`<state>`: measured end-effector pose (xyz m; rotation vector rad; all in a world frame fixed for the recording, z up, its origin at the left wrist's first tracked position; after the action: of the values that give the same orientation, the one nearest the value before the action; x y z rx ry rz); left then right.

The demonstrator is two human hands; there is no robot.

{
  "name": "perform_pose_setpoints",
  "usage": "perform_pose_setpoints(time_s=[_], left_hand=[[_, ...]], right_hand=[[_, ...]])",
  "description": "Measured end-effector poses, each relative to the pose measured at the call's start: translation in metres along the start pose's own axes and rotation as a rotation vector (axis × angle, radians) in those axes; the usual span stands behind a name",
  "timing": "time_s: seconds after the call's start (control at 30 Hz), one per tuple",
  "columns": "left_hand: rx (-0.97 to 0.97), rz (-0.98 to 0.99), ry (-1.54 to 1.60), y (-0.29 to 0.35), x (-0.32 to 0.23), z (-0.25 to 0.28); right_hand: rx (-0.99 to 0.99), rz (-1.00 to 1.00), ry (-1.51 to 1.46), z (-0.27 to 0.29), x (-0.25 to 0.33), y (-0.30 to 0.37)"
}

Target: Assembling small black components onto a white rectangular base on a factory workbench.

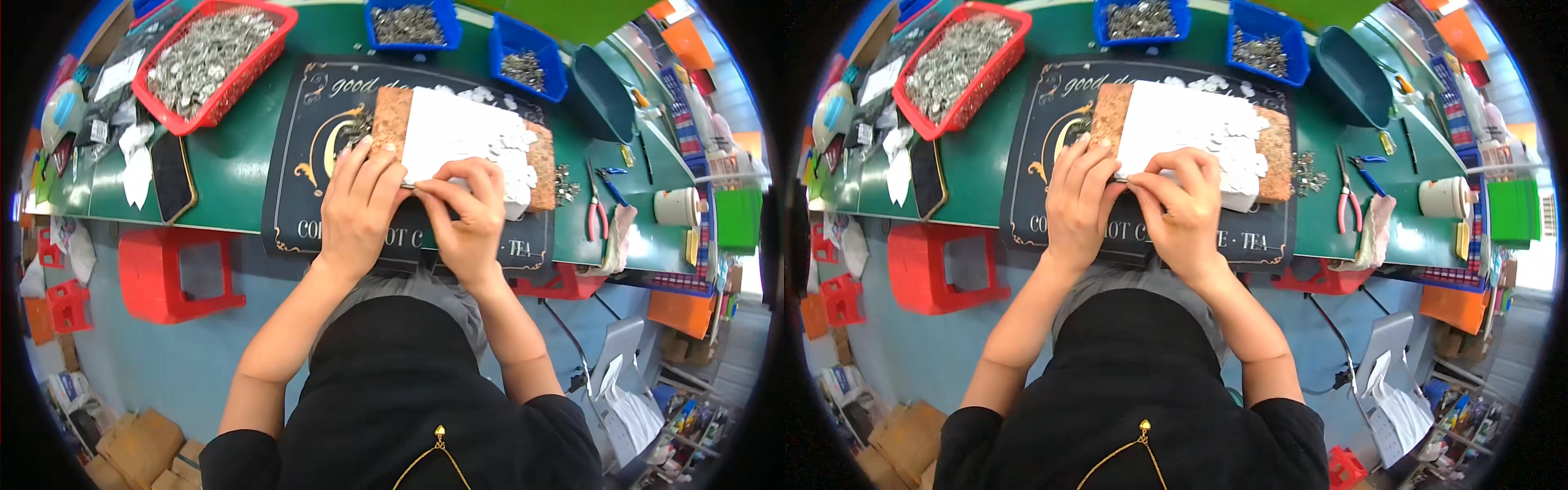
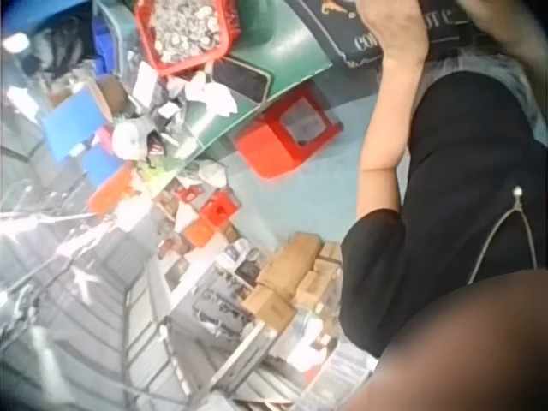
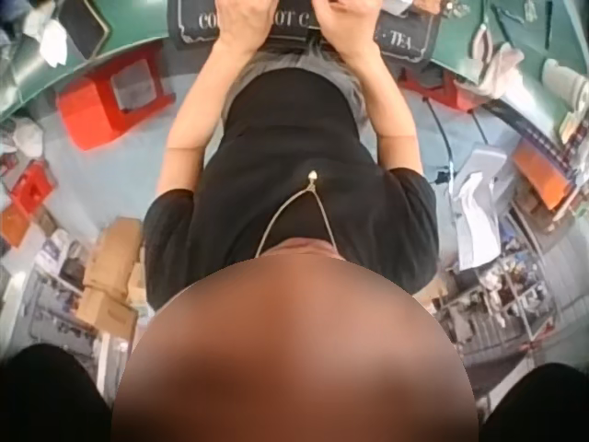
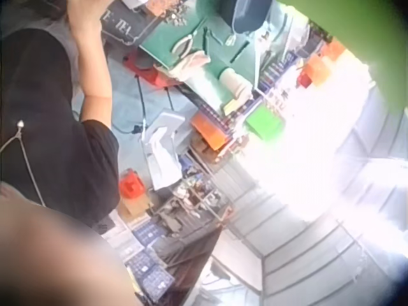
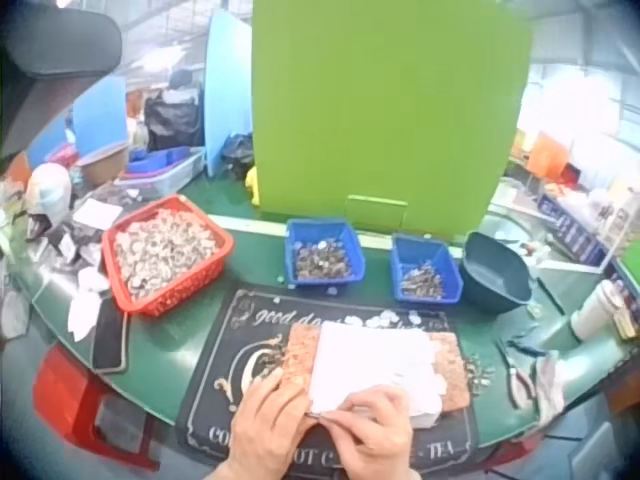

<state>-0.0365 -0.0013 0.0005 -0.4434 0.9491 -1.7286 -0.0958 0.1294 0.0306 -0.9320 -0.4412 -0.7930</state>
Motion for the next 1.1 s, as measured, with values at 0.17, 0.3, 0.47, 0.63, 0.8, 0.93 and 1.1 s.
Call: perform_pose_setpoints(time_s=[0.17,0.3,0.47,0.63,0.8,0.93,1.1], left_hand=[[0.007,-0.036,-0.12,0.003,-0.01,0.009],[0.004,0.04,-0.087,-0.003,-0.011,0.024],[-0.182,0.109,-0.321,-0.026,0.062,0.09],[-0.259,0.312,-0.334,-0.024,0.116,0.127],[0.055,0.237,0.191,-0.043,0.021,0.067],[0.098,0.167,0.361,-0.031,-0.014,0.045],[0.166,0.227,0.312,-0.024,-0.01,0.046]], right_hand=[[-0.022,0.037,-0.132,-0.001,-0.001,0.004],[-0.064,0.015,-0.167,0.022,0.003,0.008],[-0.332,-0.365,0.111,0.122,-0.077,-0.004],[-0.074,-0.559,0.187,0.135,-0.138,-0.025],[-0.061,-0.422,-0.067,0.123,-0.054,-0.024],[0.25,-0.061,-0.191,0.06,0.018,-0.012],[0.228,-0.061,-0.169,0.02,0.018,-0.007]])
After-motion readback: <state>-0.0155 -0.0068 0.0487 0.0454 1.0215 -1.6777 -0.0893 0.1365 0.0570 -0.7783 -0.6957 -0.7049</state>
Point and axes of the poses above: each hand's wrist, its own y-axis away from the middle knuckle, its own z-axis out of the back of the hand, x = y × z, the point moved 3 cm from there along -y, towards the middle knuckle, and after that the axes turned 13 degrees about -z, right-handed, at the moved point
